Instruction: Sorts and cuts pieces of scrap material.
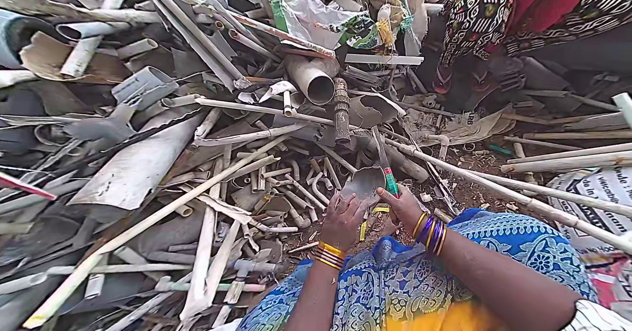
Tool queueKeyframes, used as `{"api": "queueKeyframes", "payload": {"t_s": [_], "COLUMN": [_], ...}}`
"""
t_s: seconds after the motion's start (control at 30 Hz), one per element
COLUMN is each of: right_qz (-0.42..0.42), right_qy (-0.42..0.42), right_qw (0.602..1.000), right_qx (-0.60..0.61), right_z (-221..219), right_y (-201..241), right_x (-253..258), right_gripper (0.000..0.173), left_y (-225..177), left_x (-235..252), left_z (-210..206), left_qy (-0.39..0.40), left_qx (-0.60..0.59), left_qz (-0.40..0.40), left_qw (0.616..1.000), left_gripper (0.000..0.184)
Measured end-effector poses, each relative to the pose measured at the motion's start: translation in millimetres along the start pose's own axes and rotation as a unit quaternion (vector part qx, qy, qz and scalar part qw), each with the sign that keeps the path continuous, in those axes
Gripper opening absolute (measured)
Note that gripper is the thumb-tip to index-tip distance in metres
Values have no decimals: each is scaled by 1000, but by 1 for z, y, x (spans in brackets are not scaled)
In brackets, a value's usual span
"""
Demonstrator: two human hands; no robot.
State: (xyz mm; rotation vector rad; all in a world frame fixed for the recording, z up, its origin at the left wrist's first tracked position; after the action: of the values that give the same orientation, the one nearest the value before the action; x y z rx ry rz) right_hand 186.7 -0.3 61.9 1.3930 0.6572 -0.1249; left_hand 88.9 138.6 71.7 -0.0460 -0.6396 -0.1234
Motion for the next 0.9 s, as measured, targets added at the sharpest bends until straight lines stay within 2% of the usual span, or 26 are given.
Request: {"api": "queueKeyframes", "payload": {"t_s": [0.07,0.13,0.17,0.2,0.23,0.27,0.3,0.33,0.37,0.4,0.43,0.47,0.5,0.53,0.6,0.63,0.7,0.77,0.83,0.9], "right_qz": [-15,-29,-23,-7,12,27,34,35,36,47,69,103,145,193,293,340,438,464,437,412], "right_qy": [-43,-68,-68,-58,-40,-13,17,50,82,103,111,107,96,75,30,15,-3,61,152,165], "right_qw": [998,990,986,984,981,979,978,979,984,989,991,986,973,955,911,889,840,831,827,812], "right_qx": [47,117,148,171,188,201,206,194,157,91,6,-78,-154,-214,-288,-307,-319,-300,-319,-379], "right_z": [4,5,4,4,4,2,-1,-5,-8,-9,-9,-8,-5,-1,7,11,18,24,22,18], "right_y": [-3,-4,-3,-1,1,2,3,3,2,3,5,8,12,16,28,34,40,41,36,27], "right_x": [5,4,3,1,-1,-5,-9,-12,-14,-15,-15,-14,-14,-16,-25,-31,-43,-52,-57,-54], "right_gripper": [45,37,35,36,38,40,41,40,41,44,46,48,52,56,54,52,50,50,48,46], "left_y": [-11,-9,-6,-2,1,1,-1,-6,-9,-10,-9,-6,-2,3,18,26,43,61,74,82], "left_x": [-1,-3,-4,-5,-5,-6,-6,-3,-3,-3,-4,-5,-6,-7,-9,-9,-6,-5,-7,-9], "left_z": [-1,0,-2,-5,-8,-11,-14,-13,-13,-12,-10,-8,-7,-6,-4,-1,7,16,22,22], "left_qy": [-48,-127,-150,-158,-156,-140,-130,-135,-140,-152,-167,-186,-208,-231,-272,-290,-327,-356,-387,-408], "left_qx": [-2,-66,-129,-215,-330,-467,-600,-686,-731,-750,-760,-764,-760,-752,-744,-735,-700,-654,-621,-601], "left_qz": [-25,39,106,188,285,391,478,543,575,586,586,581,578,574,556,552,559,589,611,623], "left_qw": [999,989,975,945,886,781,628,465,339,265,227,209,212,225,251,267,300,313,301,292], "left_gripper": [32,24,42,70,89,90,78,73,83,89,88,81,71,62,63,68,59,49,53,57]}}
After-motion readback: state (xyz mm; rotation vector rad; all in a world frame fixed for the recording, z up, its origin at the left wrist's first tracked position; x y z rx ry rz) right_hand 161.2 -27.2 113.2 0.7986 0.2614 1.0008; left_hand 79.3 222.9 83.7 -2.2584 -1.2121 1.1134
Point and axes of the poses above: each hand's wrist, its own x-axis towards the middle knuckle, its own z-axis out of the back of the hand, y = z × x, the point moved 4 cm from there along x, towards the middle knuckle, and after that the axes turned 6 degrees about -y, right-handed, at the moved point
